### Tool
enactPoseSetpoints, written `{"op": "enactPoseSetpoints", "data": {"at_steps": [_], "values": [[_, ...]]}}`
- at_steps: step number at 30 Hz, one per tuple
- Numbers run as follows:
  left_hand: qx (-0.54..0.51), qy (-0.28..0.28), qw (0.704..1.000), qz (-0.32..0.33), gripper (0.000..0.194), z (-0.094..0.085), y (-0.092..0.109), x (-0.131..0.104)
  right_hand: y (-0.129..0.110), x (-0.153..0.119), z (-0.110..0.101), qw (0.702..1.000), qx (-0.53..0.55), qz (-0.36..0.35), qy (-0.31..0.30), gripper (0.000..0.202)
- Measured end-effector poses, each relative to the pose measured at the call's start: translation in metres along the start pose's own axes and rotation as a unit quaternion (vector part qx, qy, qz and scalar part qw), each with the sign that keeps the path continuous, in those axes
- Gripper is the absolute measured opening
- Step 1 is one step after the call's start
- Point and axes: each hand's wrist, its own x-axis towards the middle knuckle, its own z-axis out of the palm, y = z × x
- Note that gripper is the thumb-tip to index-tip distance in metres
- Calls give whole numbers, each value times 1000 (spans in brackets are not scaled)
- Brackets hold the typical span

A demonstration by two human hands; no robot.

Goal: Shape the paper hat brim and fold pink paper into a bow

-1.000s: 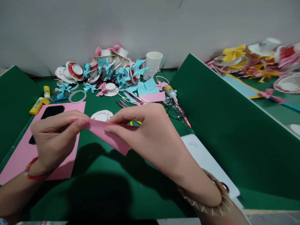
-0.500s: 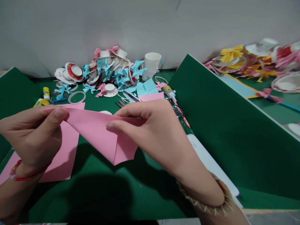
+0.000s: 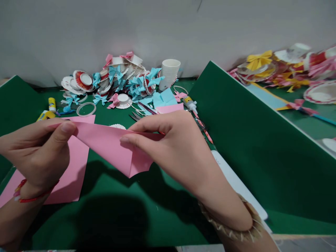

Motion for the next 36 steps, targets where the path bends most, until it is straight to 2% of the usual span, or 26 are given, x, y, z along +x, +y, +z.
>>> {"op": "enactPoseSetpoints", "data": {"at_steps": [5, 8, 11, 14, 16, 18, 22, 25, 29, 32, 36], "values": [[-2, -6, 1000, -4, 14, -1, 0, 0, 3, 0, 0, 1000, -5, -6, -2, 14], [-27, -12, 999, -28, 13, 3, 0, 2, 6, 1, 0, 1000, -6, -18, -6, 16], [-120, -22, 988, -93, 7, 12, -3, 2, 8, 3, 5, 1000, 12, -25, -2, 17], [-240, -1, 952, -189, 13, 25, -7, -1, 6, 3, 15, 1000, 23, -18, 2, 17], [-234, 27, 950, -206, 19, 32, -8, -3, 3, 2, 22, 999, 33, -14, 2, 17], [-172, 65, 969, -167, 19, 36, -8, -5, 1, 1, 29, 998, 58, -13, 5, 18], [-60, 149, 987, -28, 15, 38, -8, -3, -1, -2, 37, 993, 114, -8, 14, 20], [-45, 161, 985, 54, 14, 37, -14, 0, -1, -3, 39, 991, 131, 0, 15, 19], [-69, 162, 981, 79, 11, 37, -22, 1, 0, -3, 40, 992, 127, -8, 26, 19], [-127, 159, 978, 31, 8, 40, -24, 0, 1, -3, 41, 992, 118, -5, 47, 17], [-247, 76, 958, -125, 17, 43, -18, -7, 4, -1, 42, 991, 108, 12, 77, 15]]}}
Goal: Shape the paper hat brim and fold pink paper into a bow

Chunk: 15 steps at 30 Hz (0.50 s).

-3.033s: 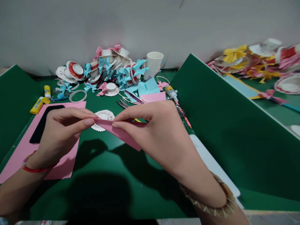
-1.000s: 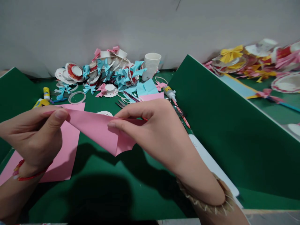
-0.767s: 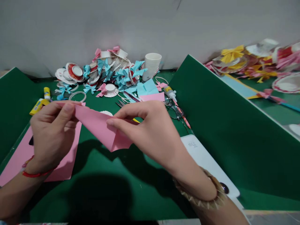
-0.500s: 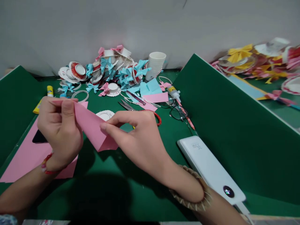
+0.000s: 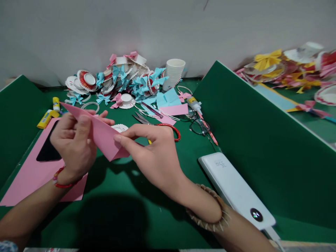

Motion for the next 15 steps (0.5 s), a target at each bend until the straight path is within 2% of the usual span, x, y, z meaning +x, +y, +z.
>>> {"op": "enactPoseSetpoints", "data": {"at_steps": [3, 8, 12, 15], "values": [[-29, -34, 995, -84, 21, -1, 5, -5, 1, 1, 0, 1000, 16, 15, 2, 16], [-23, -28, 995, -92, 30, -5, 15, 1, 1, 2, -2, 998, 55, 36, -25, 16], [-77, -75, 977, -183, 31, -4, 23, 11, 1, 3, -3, 996, 72, 38, -25, 18], [-80, -64, 974, -201, 28, -3, 24, 12, 0, 3, -3, 996, 66, 42, -32, 18]]}}
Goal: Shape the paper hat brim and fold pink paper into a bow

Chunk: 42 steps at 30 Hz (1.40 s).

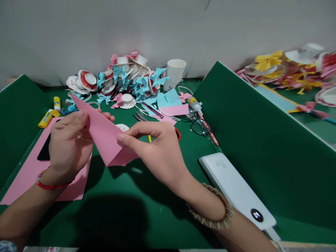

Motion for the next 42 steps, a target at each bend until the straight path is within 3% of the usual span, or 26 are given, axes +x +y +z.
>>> {"op": "enactPoseSetpoints", "data": {"at_steps": [4, 8, 11, 16, 20, 23, 27, 30, 39, 42], "values": [[10, 46, 997, 53, 27, -2, -9, 0, 0, -1, 4, 1000, -14, -3, -14, 18], [41, 59, 991, 112, 17, -5, -18, 3, 2, -2, 7, 999, -29, -10, -19, 18], [74, 71, 982, 157, 19, -7, -19, 7, 2, -2, 7, 999, -38, -9, -28, 19], [222, 109, 919, 306, 18, -11, -27, 11, 5, -4, 10, 996, -61, -29, -59, 19], [246, 99, 898, 351, 15, -13, -36, 14, 8, -6, 14, 994, -72, -58, -61, 19], [218, 111, 909, 339, 16, -11, -35, 13, 9, -6, 13, 995, -61, -53, -54, 20], [136, 63, 969, 199, 20, -7, -29, 4, 6, -3, 8, 998, -51, -37, -1, 19], [124, 24, 982, 138, 17, -5, -24, -3, 5, 0, 4, 997, -52, -35, 36, 18], [191, 70, 943, 263, 10, -3, -18, -3, 6, 1, 3, 999, 6, 3, 34, 16], [186, 57, 956, 220, 6, -4, -22, -2, 9, 5, 1, 999, 22, 16, 43, 15]]}}
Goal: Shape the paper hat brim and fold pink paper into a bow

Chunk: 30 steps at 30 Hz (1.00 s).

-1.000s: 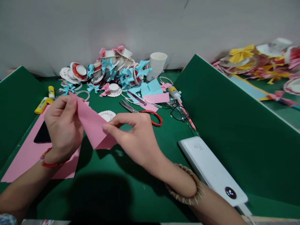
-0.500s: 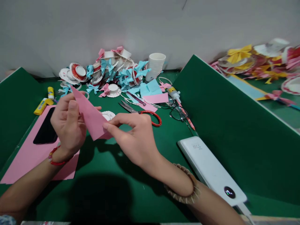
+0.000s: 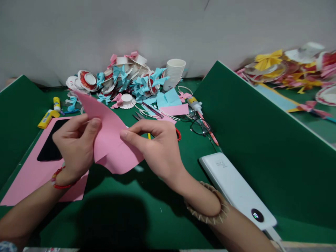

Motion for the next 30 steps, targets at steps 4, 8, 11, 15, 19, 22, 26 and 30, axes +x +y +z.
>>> {"op": "enactPoseSetpoints", "data": {"at_steps": [4, 8, 11, 15, 19, 22, 26, 30], "values": [[-5, -68, 992, -105, 11, 3, -4, 1, 10, 10, 0, 999, 33, 30, 15, 14], [25, -55, 988, -145, 15, -2, -10, -6, 24, 18, 2, 993, 54, 103, -9, 14], [54, -161, 964, -206, 19, -20, -18, -24, 38, 17, 0, 979, 36, 174, -102, 15], [246, -229, 940, -64, 10, -49, -32, -51, 63, 9, 0, 937, -59, 255, -230, 15], [367, -353, 848, 149, 23, -50, -43, -62, 83, 6, 5, 918, -187, 249, -248, 14], [410, -411, 800, 151, 41, -40, -49, -63, 89, 7, 6, 912, -223, 218, -268, 16], [449, -426, 774, 130, 56, -33, -51, -62, 91, 7, 2, 914, -213, 197, -284, 19], [487, -438, 750, 90, 72, -31, -45, -66, 90, 5, 1, 917, -208, 200, -276, 19]]}}
